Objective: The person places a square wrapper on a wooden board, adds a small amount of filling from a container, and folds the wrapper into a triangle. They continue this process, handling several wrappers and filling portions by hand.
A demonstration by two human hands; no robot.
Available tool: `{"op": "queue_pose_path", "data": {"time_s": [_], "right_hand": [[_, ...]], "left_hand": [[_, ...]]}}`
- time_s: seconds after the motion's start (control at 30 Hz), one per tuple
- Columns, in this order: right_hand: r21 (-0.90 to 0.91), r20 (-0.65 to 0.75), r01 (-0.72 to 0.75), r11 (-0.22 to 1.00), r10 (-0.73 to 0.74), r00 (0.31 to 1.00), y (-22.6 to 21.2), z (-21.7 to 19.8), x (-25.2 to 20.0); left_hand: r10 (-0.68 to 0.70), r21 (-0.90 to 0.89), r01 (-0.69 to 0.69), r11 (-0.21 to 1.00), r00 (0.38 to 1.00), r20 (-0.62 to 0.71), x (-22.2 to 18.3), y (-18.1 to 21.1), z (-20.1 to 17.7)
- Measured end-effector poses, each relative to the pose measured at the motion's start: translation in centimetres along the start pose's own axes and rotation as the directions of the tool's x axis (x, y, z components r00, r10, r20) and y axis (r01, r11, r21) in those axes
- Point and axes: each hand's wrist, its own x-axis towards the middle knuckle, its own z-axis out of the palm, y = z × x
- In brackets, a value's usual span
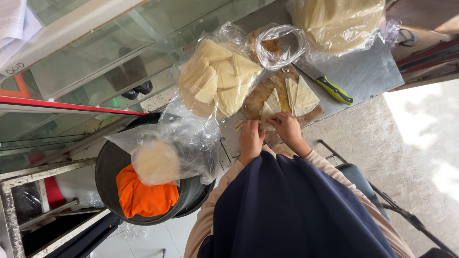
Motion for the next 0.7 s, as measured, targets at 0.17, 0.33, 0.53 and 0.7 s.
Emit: {"op": "queue_pose_path", "data": {"time_s": [0.17,0.33,0.53,0.7], "right_hand": [[-0.087,-0.066,0.011,0.996,-0.016,0.998,-1.0,-0.3,-0.5],[-0.122,-0.067,0.014,0.992,-0.022,0.998,-0.7,-0.5,-0.5],[-0.213,-0.093,0.028,0.977,-0.048,0.994,-1.2,-0.8,-0.3],[-0.274,-0.101,0.044,0.961,-0.074,0.992,-1.8,-1.3,-1.0]], "left_hand": [[-0.047,-0.006,0.047,0.999,0.998,0.028,0.1,0.2,0.2],[-0.044,0.024,0.043,0.999,0.999,0.016,0.0,0.1,0.4],[-0.052,0.02,0.052,0.998,0.999,0.011,0.2,0.2,0.4],[-0.057,0.04,0.057,0.998,0.998,-0.013,0.2,0.3,0.6]]}}
